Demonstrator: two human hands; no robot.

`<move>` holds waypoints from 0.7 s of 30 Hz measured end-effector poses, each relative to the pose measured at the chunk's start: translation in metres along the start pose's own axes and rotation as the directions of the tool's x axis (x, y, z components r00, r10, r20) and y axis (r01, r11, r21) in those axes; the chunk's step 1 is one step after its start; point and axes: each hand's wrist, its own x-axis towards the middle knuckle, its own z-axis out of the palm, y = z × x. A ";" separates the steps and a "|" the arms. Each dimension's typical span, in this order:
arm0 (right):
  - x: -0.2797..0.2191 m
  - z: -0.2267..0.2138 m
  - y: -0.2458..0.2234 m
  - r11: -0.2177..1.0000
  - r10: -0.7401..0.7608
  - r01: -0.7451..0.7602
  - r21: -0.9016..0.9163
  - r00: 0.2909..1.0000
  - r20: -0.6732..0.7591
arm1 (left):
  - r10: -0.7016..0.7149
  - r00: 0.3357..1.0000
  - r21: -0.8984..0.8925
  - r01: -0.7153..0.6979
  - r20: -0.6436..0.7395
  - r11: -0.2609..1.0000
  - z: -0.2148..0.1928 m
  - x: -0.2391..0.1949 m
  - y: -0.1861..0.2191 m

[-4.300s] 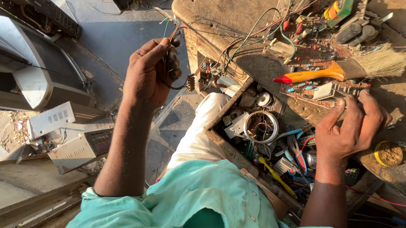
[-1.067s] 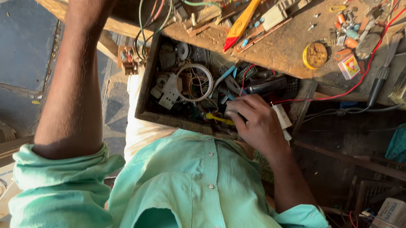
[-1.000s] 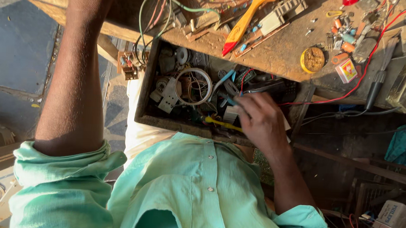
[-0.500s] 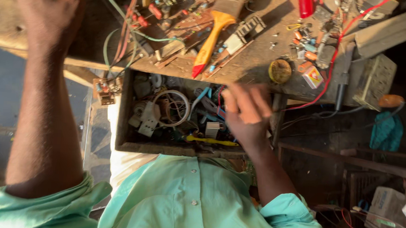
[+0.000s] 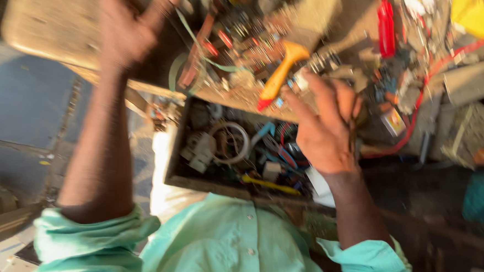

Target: The person cleans a green circuit board using a small brush. They hold the board with one hand and brush the surface with the other, then flip the board to clean the other side. The person also brushes a larger brown circuit board with attached components and wires.

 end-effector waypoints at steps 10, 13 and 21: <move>0.058 0.002 0.012 0.983 -0.156 0.136 0.126 0.974 0.164 | 0.149 0.983 0.352 -0.177 0.105 0.919 -0.003 0.013 0.035; 0.066 -0.001 0.027 0.886 0.046 -0.029 0.463 0.999 -0.026 | 0.139 0.988 0.199 -0.150 0.067 0.968 -0.004 0.012 0.024; 0.088 0.008 0.049 0.749 0.317 -0.168 0.641 0.940 -0.125 | 0.074 0.992 0.319 -0.103 0.103 0.942 0.002 0.010 0.014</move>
